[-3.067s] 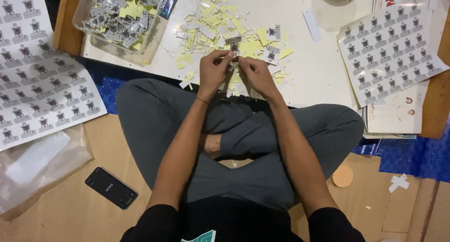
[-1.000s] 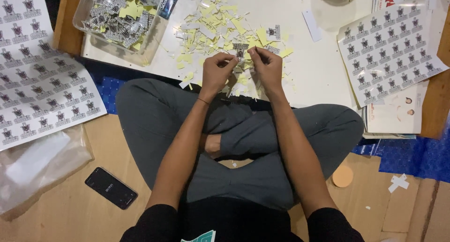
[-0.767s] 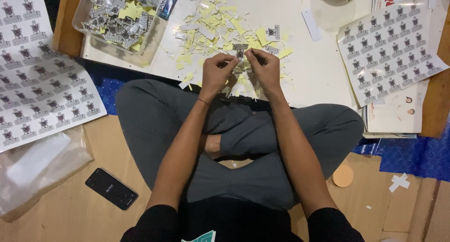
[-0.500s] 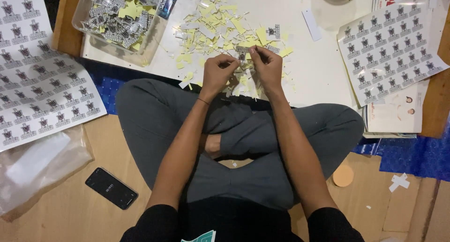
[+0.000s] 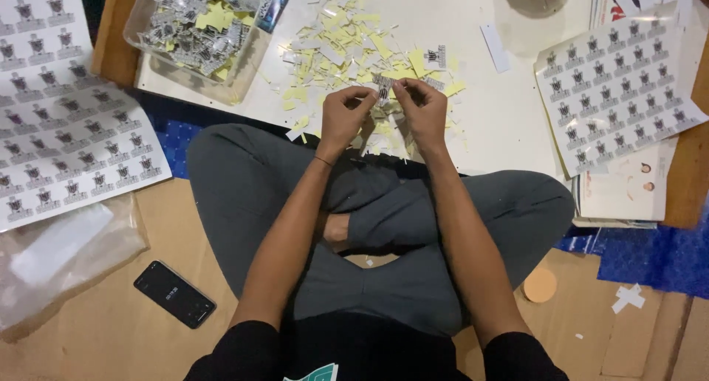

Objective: Using a weeding tool to peel small square labels from a backing sheet and placing them into a plastic container.

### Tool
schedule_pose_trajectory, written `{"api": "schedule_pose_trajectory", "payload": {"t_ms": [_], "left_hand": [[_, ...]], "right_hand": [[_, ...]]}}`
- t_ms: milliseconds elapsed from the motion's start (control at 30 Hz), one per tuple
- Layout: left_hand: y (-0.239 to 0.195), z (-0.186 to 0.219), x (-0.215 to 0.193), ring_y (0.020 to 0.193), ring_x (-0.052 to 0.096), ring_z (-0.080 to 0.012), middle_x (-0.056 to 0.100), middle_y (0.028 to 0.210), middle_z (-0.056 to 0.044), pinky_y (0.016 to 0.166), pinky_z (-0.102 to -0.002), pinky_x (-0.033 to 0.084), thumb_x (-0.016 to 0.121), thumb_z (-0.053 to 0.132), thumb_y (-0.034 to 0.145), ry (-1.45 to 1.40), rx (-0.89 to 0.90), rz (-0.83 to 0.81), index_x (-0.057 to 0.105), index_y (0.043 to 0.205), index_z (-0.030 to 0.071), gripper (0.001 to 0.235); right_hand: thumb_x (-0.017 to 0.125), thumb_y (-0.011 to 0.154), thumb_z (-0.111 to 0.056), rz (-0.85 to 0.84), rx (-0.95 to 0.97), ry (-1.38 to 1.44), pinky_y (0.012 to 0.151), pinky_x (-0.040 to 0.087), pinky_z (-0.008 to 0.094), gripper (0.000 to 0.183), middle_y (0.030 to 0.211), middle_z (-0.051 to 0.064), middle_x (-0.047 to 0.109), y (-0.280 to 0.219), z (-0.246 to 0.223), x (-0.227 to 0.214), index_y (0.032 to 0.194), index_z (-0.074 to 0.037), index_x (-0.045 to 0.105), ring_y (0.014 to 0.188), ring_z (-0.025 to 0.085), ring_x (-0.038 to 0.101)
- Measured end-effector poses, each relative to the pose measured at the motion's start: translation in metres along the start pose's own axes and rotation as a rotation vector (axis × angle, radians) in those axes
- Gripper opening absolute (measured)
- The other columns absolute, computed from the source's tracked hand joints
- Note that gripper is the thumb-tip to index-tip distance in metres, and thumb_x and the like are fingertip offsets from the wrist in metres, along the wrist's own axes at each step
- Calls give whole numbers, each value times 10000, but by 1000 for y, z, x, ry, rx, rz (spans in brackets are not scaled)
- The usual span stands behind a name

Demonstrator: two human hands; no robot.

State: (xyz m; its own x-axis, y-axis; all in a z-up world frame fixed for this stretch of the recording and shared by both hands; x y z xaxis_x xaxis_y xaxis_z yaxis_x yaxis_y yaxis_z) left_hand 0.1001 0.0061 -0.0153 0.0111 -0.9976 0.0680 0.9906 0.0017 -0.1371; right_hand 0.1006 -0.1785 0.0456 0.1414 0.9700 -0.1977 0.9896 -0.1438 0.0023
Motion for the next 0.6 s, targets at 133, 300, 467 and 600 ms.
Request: {"api": "schedule_pose_trajectory", "payload": {"t_ms": [133, 300, 467, 600], "left_hand": [[-5, 25, -20, 706, 713, -188, 767, 891, -145, 645, -347, 609, 727, 189, 976, -28, -20, 96, 790, 1085, 42, 194], [7, 22, -85, 688, 739, -209, 771, 838, -194, 609, -331, 652, 759, 108, 879, -226, -108, 431, 792, 962, -15, 153], [13, 56, -168, 712, 770, -205, 789, 872, -179, 669, -286, 675, 758, 77, 885, -410, -21, 625, 786, 977, -56, 165], [25, 84, -209, 685, 776, -192, 811, 906, -182, 655, -255, 694, 681, 69, 944, -450, 100, 631, 747, 1097, -128, 258]], "right_hand": [[800, 998, -325, 6, -56, -16, 657, 453, 235, 268, 757, 37, 674, 1, 2, -1, 1062, -65, 780, 715, 76, 576], [780, 1021, -272, -20, -104, -70, 786, 530, 331, 243, 880, 132, 737, 2, 9, 3, 1082, -37, 785, 868, 151, 636], [711, 1032, -202, -34, -102, -116, 736, 497, 292, 225, 903, 109, 731, -3, -6, 8, 1094, 5, 775, 819, 157, 626], [695, 1010, -148, -15, -87, -96, 632, 408, 204, 207, 816, 10, 666, -3, -9, 8, 1061, 38, 771, 694, 64, 496]]}}
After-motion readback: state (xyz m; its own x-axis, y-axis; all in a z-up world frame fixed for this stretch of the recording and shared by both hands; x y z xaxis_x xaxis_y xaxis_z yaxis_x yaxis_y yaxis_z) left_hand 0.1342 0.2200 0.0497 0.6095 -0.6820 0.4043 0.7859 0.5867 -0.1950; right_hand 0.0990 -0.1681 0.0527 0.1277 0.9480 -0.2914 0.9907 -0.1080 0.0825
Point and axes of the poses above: each hand's wrist, its own y-axis towards the middle knuckle, its own x-axis out of the palm, z = x × y, the point moved 10 cm from there along y, towards the middle knuckle
